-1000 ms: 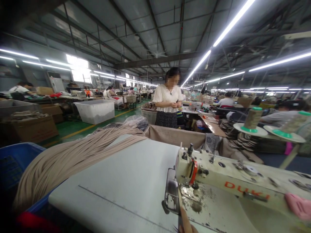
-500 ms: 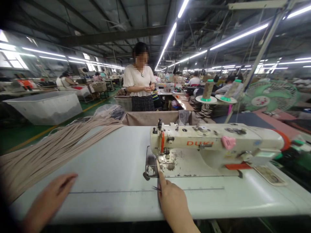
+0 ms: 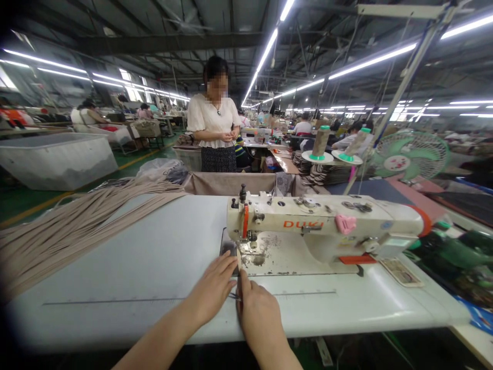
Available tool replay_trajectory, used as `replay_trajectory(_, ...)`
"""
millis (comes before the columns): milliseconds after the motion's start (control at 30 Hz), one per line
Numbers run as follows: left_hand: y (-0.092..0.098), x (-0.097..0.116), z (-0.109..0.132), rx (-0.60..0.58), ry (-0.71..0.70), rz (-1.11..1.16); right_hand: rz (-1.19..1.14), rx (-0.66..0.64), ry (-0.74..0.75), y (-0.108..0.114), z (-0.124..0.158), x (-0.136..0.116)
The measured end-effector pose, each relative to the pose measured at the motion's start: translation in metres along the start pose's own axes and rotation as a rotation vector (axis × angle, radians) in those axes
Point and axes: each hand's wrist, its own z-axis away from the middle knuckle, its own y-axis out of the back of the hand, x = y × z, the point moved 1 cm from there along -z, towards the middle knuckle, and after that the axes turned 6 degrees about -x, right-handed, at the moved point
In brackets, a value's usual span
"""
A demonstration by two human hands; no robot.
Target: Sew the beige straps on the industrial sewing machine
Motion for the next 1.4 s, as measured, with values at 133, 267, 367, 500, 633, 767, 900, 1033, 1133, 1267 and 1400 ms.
replay_trajectory(133, -0.006, 0.003, -0.003, 0.046, -0.015, -0.065, -0.156, 0.024, 0.005, 0.001, 0.005, 0.006)
replay_trajectory(267, -0.007, 0.003, 0.001, 0.045, -0.030, -0.101, -0.370, 0.077, -0.024, 0.005, 0.007, 0.021)
replay_trajectory(367, -0.006, 0.006, 0.002, 0.047, -0.028, -0.141, -0.382, 0.176, -0.053, 0.005, 0.006, 0.041)
replay_trajectory(500, -0.005, 0.009, 0.003, 0.054, -0.031, -0.176, -0.293, 0.289, -0.127, -0.003, 0.005, 0.068)
replay_trajectory(633, -0.005, 0.009, 0.003, 0.054, -0.043, -0.195, -0.227, 0.367, -0.136, -0.015, 0.009, 0.077)
replay_trajectory(767, -0.010, 0.006, 0.004, 0.065, -0.054, -0.223, -0.144, 0.343, -0.060, -0.017, 0.013, 0.071)
replay_trajectory(900, -0.016, 0.003, 0.006, 0.099, -0.062, -0.217, -0.136, 0.326, -0.077, -0.014, 0.015, 0.067)
replay_trajectory(1033, -0.020, 0.000, 0.005, 0.112, -0.078, -0.257, -0.152, 0.349, -0.080, -0.020, 0.015, 0.067)
replay_trajectory(1133, -0.022, -0.001, 0.004, 0.121, -0.093, -0.285, -0.160, 0.381, -0.079, -0.022, 0.014, 0.066)
replay_trajectory(1267, -0.025, -0.002, 0.006, 0.149, -0.104, -0.272, -0.188, 0.354, -0.086, -0.012, 0.016, 0.060)
replay_trajectory(1400, -0.030, -0.008, 0.009, 0.174, -0.121, -0.273, -0.182, 0.331, -0.117, -0.003, 0.018, 0.054)
